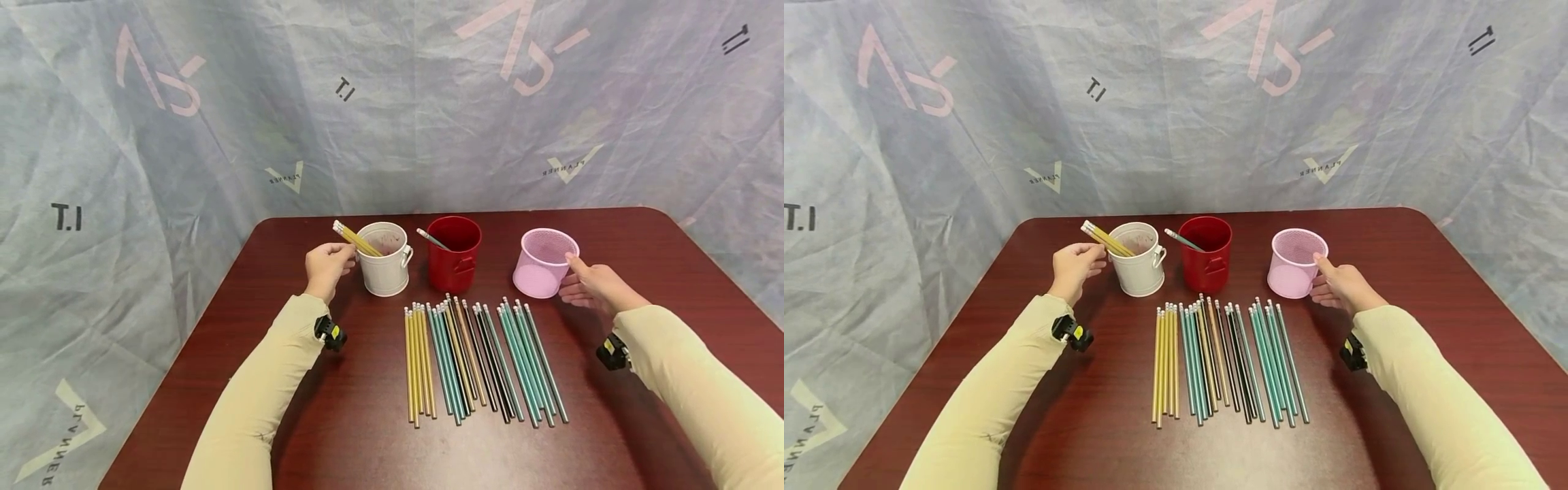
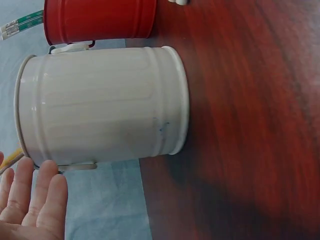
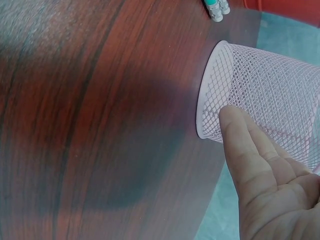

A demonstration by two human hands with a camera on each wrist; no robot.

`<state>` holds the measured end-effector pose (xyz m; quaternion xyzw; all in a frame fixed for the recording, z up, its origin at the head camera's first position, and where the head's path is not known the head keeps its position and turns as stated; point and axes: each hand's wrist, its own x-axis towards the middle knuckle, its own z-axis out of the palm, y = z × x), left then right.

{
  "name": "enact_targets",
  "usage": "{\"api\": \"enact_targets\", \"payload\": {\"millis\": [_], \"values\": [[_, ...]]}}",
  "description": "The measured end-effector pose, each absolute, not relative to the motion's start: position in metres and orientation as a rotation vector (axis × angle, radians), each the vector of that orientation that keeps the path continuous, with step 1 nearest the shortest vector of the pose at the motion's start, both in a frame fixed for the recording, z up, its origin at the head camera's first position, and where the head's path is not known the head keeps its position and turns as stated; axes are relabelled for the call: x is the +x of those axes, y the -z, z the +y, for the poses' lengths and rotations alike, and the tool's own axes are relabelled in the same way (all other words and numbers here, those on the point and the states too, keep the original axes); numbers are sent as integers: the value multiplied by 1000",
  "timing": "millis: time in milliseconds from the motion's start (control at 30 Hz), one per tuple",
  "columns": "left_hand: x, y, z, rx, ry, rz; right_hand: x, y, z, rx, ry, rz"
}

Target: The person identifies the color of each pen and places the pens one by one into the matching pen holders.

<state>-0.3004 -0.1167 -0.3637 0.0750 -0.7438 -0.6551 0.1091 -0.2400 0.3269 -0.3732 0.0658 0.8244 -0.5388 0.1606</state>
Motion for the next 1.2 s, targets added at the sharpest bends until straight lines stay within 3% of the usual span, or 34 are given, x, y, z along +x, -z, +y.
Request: {"api": "enact_targets", "payload": {"millis": [367,567,833,1200], "values": [[-287,386,-113,245,1913,-2393,-240,371,326,193,1532,2359],[-278,390,-98,1,1738,-2819,-241,372,327,198,1534,2360],[-260,388,-70,-508,929,-3425,-241,375,330,184,1550,2353],[-255,399,-56,-579,873,-3482,-242,374,327,196,1550,2354]]}}
